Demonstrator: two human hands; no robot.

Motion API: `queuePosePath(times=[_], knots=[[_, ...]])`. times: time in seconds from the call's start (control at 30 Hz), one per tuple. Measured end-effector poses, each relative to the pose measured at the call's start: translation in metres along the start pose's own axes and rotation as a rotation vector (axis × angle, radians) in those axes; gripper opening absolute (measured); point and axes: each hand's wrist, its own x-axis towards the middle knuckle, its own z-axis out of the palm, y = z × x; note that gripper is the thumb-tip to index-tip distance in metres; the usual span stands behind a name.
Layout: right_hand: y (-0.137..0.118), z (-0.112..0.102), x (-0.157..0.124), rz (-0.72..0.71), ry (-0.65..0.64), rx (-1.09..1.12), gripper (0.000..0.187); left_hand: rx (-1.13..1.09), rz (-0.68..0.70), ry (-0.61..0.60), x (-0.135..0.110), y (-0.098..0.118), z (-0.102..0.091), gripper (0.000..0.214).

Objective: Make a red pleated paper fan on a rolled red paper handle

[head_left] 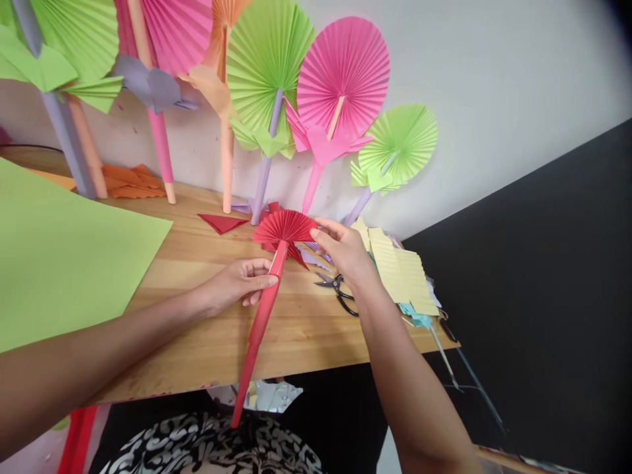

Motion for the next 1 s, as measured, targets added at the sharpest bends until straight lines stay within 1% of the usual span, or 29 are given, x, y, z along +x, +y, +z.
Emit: queuePosePath(times=[0.13,0.23,0.3,0.43,0.67,0.83,1.0], knots=[[0.01,0.006,-0.006,0.027,-0.033,0.076,0.04,-0.026,0.035,0.032,0.002,-0.001,-0.002,0.03],[0.019,0.013,-0.017,0.025,-0.111,0.139,0.031,-0.057,0.067,0.053,0.003,-0.003,-0.003,0.028],[0.022,0.02,-0.024,0.036,-0.134,0.189,0.026,-0.073,0.076,0.062,0.003,-0.004,-0.004,0.027],[0.024,0.034,-0.033,0.084,-0.123,0.29,0.023,-0.076,0.076,0.07,0.003,-0.005,-0.004,0.025],[0.029,0.052,-0.042,0.123,-0.105,0.465,0.019,-0.072,0.101,0.074,0.003,-0.003,-0.004,0.027],[0.029,0.057,-0.044,0.157,-0.133,0.559,0.021,-0.072,0.105,0.062,0.003,-0.005,-0.005,0.03],[0.027,0.059,-0.044,0.181,-0.168,0.617,0.023,-0.095,0.115,0.049,0.004,-0.006,-0.006,0.028]])
